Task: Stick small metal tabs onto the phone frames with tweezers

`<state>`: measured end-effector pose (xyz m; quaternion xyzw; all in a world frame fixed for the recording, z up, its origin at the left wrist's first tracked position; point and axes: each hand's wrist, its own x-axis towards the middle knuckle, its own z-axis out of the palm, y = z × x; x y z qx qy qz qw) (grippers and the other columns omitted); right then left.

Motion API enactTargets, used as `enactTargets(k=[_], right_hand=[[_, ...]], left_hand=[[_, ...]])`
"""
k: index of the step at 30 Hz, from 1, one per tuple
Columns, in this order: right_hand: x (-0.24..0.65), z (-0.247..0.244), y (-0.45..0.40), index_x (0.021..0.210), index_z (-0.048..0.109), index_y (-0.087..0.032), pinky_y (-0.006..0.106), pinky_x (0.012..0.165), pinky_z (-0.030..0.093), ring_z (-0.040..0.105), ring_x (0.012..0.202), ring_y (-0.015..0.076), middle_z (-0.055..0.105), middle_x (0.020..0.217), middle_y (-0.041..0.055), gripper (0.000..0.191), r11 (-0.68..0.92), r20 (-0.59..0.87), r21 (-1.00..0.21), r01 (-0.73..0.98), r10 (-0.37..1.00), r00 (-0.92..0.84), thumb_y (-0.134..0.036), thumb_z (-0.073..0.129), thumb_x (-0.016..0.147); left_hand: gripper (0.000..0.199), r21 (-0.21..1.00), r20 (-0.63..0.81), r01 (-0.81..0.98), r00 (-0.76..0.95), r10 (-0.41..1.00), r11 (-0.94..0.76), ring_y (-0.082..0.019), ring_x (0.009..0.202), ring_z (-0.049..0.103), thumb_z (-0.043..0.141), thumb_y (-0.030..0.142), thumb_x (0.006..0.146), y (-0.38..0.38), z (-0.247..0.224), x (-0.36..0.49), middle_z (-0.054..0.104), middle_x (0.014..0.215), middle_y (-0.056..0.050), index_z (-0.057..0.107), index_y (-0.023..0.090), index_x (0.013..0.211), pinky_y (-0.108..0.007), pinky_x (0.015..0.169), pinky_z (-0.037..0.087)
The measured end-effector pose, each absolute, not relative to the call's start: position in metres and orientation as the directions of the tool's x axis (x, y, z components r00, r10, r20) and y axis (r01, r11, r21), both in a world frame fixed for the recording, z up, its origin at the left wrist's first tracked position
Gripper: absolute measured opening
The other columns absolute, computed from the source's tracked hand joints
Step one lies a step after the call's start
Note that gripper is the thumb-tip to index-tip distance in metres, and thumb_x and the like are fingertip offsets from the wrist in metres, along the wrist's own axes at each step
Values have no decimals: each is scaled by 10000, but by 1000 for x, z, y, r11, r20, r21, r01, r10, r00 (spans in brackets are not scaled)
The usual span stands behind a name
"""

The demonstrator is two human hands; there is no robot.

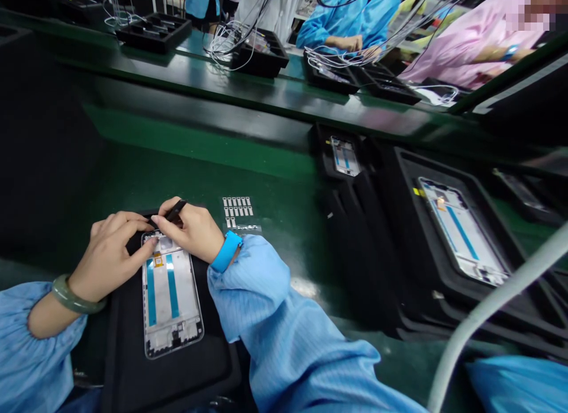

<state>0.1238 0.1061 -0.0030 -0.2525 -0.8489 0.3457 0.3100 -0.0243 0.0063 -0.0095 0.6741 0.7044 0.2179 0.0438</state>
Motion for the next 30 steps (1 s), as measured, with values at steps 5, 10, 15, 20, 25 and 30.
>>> enactTargets(k=[5,10,15,20,25,30], right_hand=[[123,-3,106,829,560,-169,178,543,419,548,564,75,582,686,-22,143,621,344,-752,221,656,-672,-311,541,838],[123,-3,106,836,559,-167,178,549,423,553,568,76,589,695,-19,155,616,340,-758,214,654,-676,-318,528,846],[121,-3,107,838,554,-169,186,579,434,570,603,84,604,739,-5,151,678,358,-697,231,609,-708,-314,512,851],[118,-1,101,838,555,-176,205,623,447,592,684,108,629,773,16,122,793,388,-539,284,534,-752,-276,489,861],[121,-5,99,789,558,-171,183,582,450,588,612,87,621,720,0,122,696,415,-658,287,653,-634,-276,526,843],[122,-3,102,786,569,-168,176,537,446,579,554,80,605,672,-17,142,595,354,-768,235,701,-619,-304,561,826]], left_hand=[[160,365,229,931,-84,970,-6,-234,957,532,502,332,802,6,-10,-25,600,993,-35,582,239,904,-411,830,340],[171,366,228,931,-81,970,-8,-238,953,532,503,337,802,6,-10,-25,602,987,-38,589,232,906,-417,828,341],[180,371,234,928,-76,969,-17,-235,944,530,501,339,803,6,-11,-25,603,984,-49,590,231,916,-415,816,344],[173,373,240,927,-75,968,-21,-237,944,528,507,327,797,6,-13,-26,602,993,-58,579,222,915,-415,809,340],[172,377,243,926,-69,968,-29,-232,959,527,501,332,813,5,-14,-26,602,1000,-51,573,228,929,-409,811,337],[218,386,241,922,-69,968,-30,-243,966,527,502,383,818,3,-12,-25,600,1011,-59,574,225,949,-414,818,338]])
